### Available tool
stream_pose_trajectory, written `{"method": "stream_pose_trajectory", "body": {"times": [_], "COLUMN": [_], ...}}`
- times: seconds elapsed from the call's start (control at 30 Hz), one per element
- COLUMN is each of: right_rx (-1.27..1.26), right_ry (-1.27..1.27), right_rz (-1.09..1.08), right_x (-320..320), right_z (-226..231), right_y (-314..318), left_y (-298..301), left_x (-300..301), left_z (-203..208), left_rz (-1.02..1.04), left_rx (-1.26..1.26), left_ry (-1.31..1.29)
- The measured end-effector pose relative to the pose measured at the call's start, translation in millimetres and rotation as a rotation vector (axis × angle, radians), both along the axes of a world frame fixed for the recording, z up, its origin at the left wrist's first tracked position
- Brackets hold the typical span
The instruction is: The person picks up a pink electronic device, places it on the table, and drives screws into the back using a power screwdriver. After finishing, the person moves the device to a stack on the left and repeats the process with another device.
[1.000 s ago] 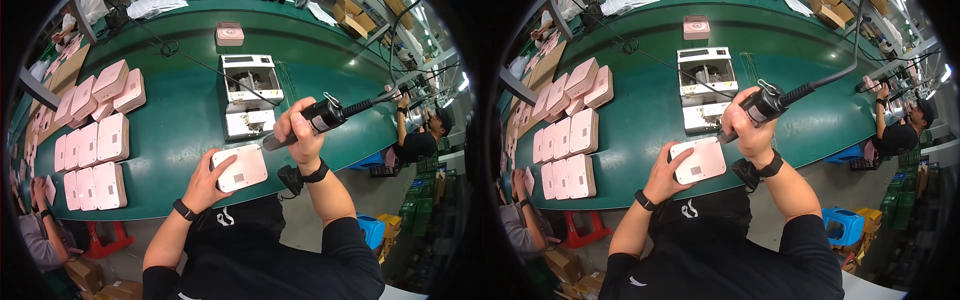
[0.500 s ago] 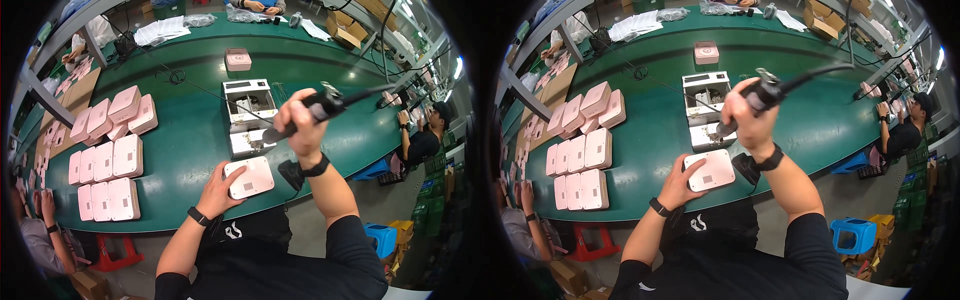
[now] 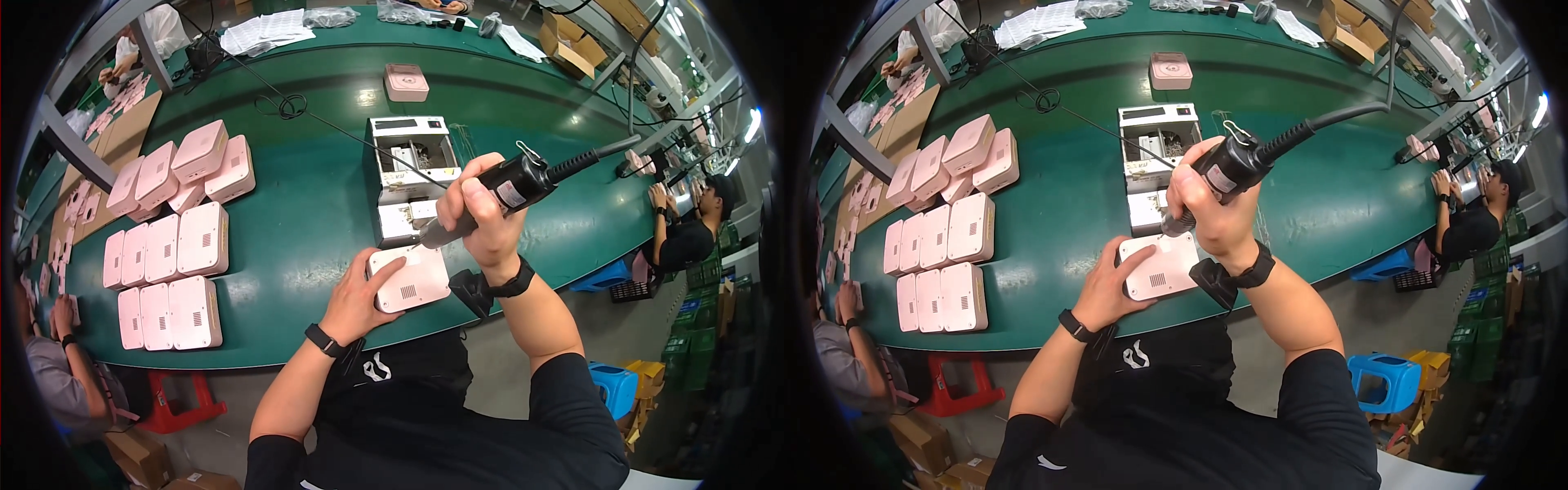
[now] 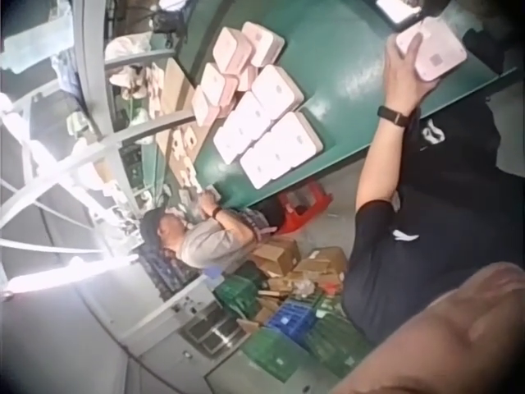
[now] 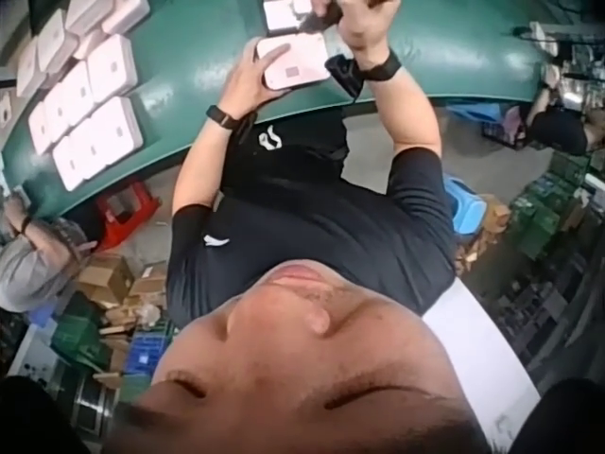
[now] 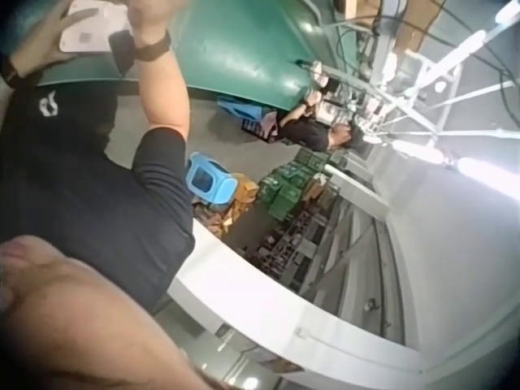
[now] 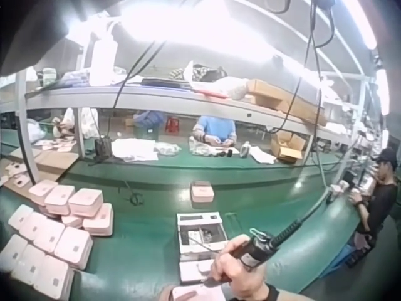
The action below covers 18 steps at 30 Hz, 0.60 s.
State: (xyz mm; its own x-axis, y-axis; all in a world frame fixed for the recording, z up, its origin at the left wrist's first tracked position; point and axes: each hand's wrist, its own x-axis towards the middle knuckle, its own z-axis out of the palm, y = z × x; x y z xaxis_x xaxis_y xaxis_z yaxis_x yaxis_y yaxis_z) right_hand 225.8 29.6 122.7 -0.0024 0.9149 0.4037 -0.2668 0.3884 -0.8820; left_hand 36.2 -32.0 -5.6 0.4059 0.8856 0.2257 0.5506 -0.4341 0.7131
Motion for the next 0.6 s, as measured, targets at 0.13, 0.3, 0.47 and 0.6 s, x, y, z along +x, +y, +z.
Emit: {"method": "stream_pose_trajectory", "body": {"times": [0.13, 0.3, 0.47, 0.6], "right_rx": [0.014, -0.027, -0.003, -0.015], "right_ry": [-0.068, -0.067, -0.042, -0.072], "right_rz": [0.010, -0.001, -0.003, -0.029], "right_x": [-4, -8, -4, -1], "right_z": [-19, -18, -25, -15], "right_y": [5, 5, 8, 3], "left_y": [1, 1, 0, -4], "left_x": [1, 1, 4, 4], "left_z": [0, 1, 2, 1], "left_rz": [0.003, 0.003, -0.006, -0.007], "left_rx": [0.020, 0.007, 0.020, -0.001], "left_ry": [0.003, -0.005, 0.000, 0.003]}}
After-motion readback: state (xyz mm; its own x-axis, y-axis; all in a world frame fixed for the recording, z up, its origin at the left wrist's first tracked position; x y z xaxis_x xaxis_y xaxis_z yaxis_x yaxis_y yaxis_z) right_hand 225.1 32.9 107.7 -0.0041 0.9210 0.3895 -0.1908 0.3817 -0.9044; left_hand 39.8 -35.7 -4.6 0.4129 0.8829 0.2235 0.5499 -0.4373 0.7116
